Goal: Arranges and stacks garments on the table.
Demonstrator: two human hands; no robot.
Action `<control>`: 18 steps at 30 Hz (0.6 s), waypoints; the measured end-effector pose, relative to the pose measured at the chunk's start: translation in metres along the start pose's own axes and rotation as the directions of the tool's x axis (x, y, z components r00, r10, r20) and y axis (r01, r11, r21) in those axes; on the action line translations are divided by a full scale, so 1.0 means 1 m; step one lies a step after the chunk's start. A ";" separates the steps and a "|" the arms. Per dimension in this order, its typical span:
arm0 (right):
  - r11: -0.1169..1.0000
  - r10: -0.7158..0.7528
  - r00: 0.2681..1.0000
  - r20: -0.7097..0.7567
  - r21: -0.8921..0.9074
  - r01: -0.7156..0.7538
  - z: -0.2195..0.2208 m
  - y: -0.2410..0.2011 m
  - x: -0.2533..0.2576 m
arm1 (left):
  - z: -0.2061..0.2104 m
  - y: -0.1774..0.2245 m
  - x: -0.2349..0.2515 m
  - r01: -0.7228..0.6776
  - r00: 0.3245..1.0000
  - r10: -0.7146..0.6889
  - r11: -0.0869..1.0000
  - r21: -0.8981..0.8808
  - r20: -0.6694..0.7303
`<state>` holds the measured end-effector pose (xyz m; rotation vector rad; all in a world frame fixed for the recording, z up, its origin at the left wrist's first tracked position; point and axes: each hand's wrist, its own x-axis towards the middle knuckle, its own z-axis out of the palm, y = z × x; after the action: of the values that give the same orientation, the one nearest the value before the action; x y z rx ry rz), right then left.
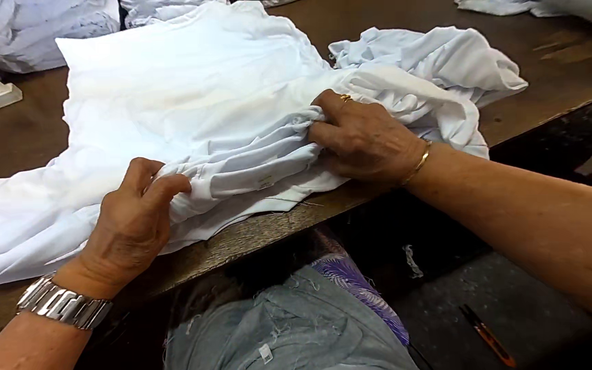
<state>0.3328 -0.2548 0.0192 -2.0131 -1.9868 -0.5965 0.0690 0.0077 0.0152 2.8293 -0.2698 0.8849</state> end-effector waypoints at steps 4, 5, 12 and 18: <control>0.985 -0.019 1.000 0.003 0.171 0.018 -0.009 0.011 0.004 | -0.005 -0.009 -0.001 -0.078 0.997 0.078 0.990 -0.117 -0.005; 0.976 -0.018 1.000 0.013 0.216 0.014 -0.011 0.014 0.006 | -0.005 -0.010 -0.002 -0.090 0.996 0.091 0.987 -0.136 0.004; 0.969 -0.020 0.993 0.116 0.248 -0.009 -0.016 0.021 0.013 | -0.003 -0.004 -0.018 -0.038 0.999 0.041 0.996 -0.084 0.036; 0.975 -0.034 0.999 0.029 0.221 0.027 -0.017 0.027 0.024 | -0.032 -0.030 0.007 0.065 0.995 -0.062 0.997 -0.035 0.084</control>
<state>0.3578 -0.2428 0.0482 -1.8736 -2.0075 -0.3340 0.0633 0.0423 0.0424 2.8269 -0.2034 0.7439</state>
